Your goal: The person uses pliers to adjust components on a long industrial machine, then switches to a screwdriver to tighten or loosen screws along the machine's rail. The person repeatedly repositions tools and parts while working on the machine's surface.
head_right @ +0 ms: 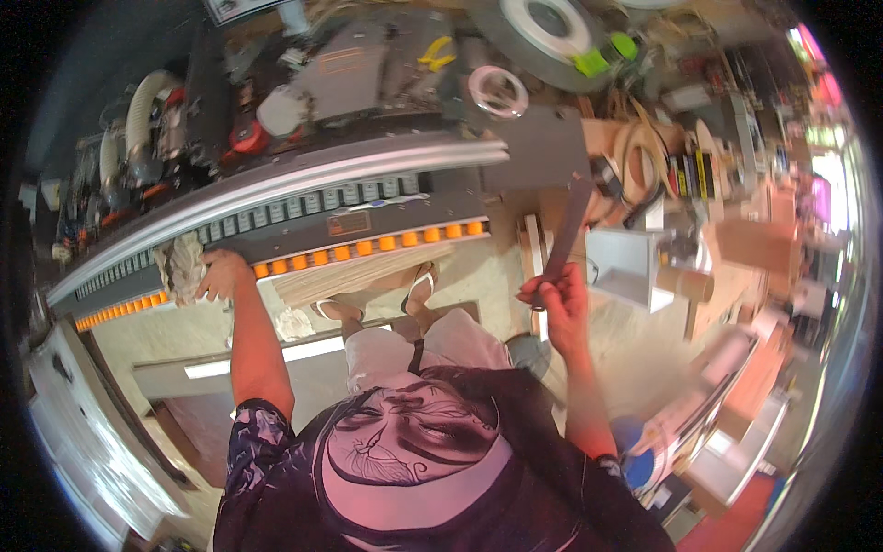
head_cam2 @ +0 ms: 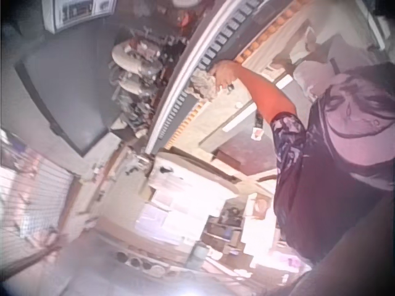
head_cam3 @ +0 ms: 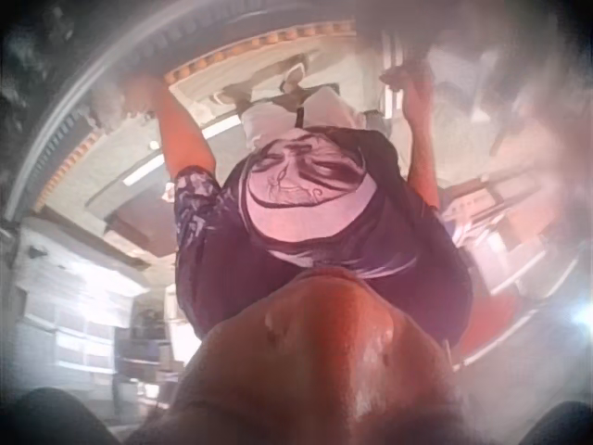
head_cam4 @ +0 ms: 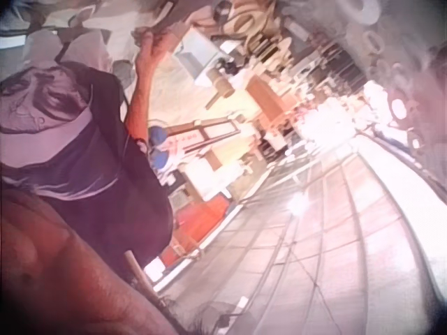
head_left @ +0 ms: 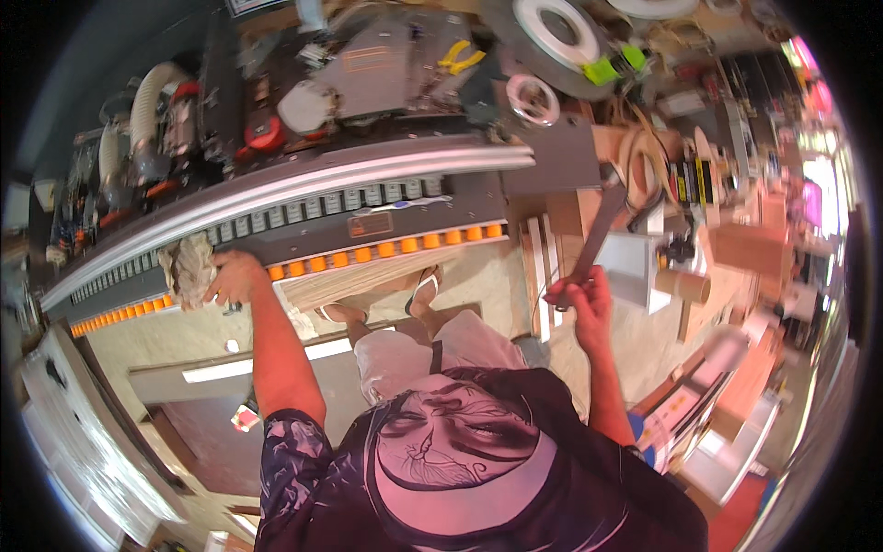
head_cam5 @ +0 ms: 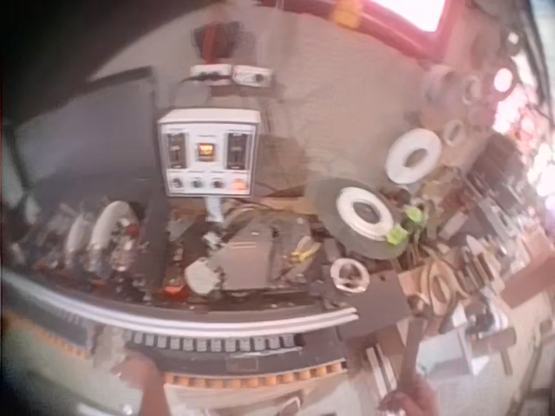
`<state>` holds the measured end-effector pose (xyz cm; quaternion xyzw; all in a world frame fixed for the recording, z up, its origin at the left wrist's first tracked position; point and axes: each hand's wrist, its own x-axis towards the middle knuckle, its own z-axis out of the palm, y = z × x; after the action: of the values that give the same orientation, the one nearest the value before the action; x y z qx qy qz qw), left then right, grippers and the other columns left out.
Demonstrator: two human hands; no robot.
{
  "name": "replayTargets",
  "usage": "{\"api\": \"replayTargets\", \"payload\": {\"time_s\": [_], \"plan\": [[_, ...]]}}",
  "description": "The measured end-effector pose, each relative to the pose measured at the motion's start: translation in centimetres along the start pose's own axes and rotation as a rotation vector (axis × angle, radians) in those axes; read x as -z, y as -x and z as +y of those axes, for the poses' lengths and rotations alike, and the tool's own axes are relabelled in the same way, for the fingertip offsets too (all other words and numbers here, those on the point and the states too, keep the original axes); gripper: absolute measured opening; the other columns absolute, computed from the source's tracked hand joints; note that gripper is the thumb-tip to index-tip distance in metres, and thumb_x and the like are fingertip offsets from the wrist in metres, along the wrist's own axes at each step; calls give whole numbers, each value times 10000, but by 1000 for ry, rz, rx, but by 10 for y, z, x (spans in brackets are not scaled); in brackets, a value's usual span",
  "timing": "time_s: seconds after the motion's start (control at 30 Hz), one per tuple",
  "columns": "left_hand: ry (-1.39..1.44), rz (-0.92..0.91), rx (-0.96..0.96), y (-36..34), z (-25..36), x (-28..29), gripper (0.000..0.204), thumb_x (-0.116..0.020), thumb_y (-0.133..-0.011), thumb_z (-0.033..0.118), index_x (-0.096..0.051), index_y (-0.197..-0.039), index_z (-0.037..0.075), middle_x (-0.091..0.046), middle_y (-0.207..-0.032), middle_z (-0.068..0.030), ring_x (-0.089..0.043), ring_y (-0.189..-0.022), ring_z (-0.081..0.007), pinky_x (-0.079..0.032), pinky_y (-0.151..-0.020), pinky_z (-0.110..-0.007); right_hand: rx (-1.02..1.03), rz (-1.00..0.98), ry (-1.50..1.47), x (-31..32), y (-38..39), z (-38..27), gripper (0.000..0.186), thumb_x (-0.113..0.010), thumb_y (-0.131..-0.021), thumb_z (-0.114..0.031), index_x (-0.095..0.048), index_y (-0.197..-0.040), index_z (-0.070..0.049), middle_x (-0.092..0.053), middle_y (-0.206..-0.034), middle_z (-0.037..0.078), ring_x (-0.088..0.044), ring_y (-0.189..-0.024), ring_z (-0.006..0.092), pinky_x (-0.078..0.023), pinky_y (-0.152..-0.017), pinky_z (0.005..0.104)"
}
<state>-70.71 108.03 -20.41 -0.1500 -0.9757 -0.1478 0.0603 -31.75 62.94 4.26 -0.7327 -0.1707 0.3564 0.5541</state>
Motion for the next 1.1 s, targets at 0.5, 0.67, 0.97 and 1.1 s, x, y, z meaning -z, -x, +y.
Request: {"api": "replayTargets", "payload": {"time_s": [0.5,0.67,0.97,1.1], "plan": [[172,-834,-84,-46,-46,39,979,-661,-937,695,-282,-1618,103,-438,-1587,-176,-594,-1219,-465,-613,-807,-596,-181,303,116,-64,-23,262,300,-521,-1037,-131,-538,-1334,-88,-706,-870,249,-714,-827,454,-536,-725,533],[202,-947,9,-44,-49,55,844,-582,-1005,673,-308,-1646,197,-243,-1712,-99,-455,-1393,-432,-592,-915,-566,-359,263,-165,-71,-57,260,424,-500,-1013,-75,-600,-1423,-115,-691,-867,190,-708,-753,321,-584,-720,466],[303,-905,125,-11,-45,61,720,-626,-971,625,-482,-1537,205,-390,-1589,-47,-472,-1311,-380,-543,-918,-549,57,314,346,-73,-11,281,618,-540,-895,43,-582,-1504,-53,-715,-947,236,-717,-844,375,-578,-790,436],[-31,-746,-326,-42,-53,32,727,-675,-926,555,-517,-1522,171,-481,-1552,-52,-451,-1402,-314,-540,-973,-570,-289,321,8,-61,-44,295,681,-546,-917,46,-478,-1589,-47,-714,-948,147,-717,-814,270,-589,-717,404]]}}
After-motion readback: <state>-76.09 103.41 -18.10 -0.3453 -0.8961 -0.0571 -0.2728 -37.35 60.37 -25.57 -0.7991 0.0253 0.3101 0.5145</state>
